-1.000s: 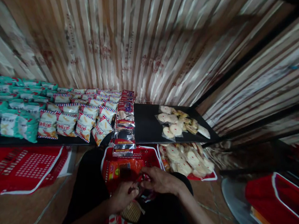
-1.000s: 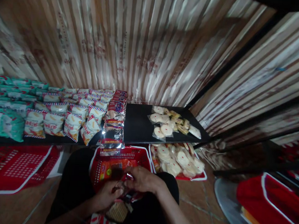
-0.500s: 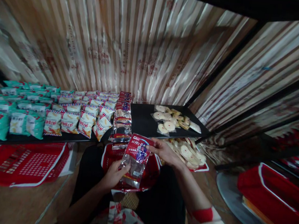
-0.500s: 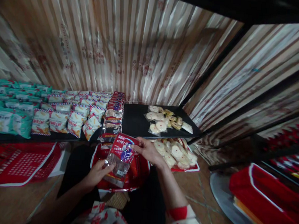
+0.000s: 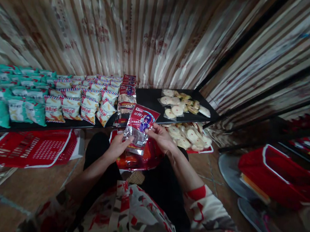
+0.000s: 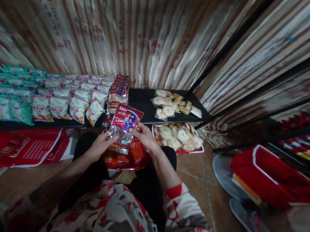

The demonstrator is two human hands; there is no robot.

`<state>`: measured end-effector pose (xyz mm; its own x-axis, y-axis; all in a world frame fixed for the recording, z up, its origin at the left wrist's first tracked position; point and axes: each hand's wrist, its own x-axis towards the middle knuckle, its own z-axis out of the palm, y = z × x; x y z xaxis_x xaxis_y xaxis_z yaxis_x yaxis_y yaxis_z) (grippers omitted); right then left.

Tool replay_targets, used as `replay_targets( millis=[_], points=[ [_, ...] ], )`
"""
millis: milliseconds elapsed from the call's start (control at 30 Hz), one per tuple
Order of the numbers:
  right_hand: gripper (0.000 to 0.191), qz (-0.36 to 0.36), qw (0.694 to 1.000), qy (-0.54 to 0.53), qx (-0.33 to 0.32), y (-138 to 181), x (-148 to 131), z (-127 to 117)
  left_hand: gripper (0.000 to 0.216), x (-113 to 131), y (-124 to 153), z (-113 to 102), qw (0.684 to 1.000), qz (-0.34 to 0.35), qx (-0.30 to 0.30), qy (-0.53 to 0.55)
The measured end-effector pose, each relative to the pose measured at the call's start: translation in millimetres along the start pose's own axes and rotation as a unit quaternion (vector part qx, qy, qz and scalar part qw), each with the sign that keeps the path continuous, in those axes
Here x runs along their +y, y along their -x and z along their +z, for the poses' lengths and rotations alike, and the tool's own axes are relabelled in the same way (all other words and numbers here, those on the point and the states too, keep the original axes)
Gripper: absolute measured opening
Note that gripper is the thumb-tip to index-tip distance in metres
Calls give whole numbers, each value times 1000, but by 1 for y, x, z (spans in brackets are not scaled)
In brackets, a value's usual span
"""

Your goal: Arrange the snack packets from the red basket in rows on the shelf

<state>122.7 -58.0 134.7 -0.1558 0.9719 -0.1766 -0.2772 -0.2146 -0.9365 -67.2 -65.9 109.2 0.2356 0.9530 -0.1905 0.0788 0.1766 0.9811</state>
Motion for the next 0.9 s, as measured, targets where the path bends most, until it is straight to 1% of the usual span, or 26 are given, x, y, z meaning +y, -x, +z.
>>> replay_targets(
  millis=[100, 200, 333, 433, 567, 667, 700, 767, 833, 900],
  points=[
    [36, -4, 999, -9, 31, -6, 6, -3, 40, -2, -11, 0, 1000, -5, -7, -15],
    [35, -2, 997, -17, 76, -17, 12, -6, 38, 0, -23, -1, 999, -20, 0, -31],
    [35, 1, 993, -42, 108, -35, 14, -5, 33, 9, -38, -3, 997, -51, 13, -64],
    [31, 4, 989, -55, 136, -46, 14, -4, 33, 18, -47, -1, 997, -66, 2, -48],
    [35, 21, 989, -46, 141, -60, 10, -4, 32, 25, -61, 2, 998, -63, -1, -5],
    [39, 6, 989, -25, 142, -77, 3, -5, 32, 27, -76, 3, 999, -38, 13, -1],
    [40, -2, 989, -19, 144, -85, 1, -5, 33, 27, -80, 3, 999, -23, 26, -1],
    [41, -21, 988, 0, 153, -104, -4, -5, 41, 28, -87, 3, 997, 13, 72, -10],
    [41, -38, 985, 26, 166, -125, -8, -5, 52, 28, -91, 5, 989, 48, 130, -41],
    [40, -50, 982, 48, 175, -144, -12, -4, 57, 30, -94, 8, 977, 83, 177, -89]
  ],
)
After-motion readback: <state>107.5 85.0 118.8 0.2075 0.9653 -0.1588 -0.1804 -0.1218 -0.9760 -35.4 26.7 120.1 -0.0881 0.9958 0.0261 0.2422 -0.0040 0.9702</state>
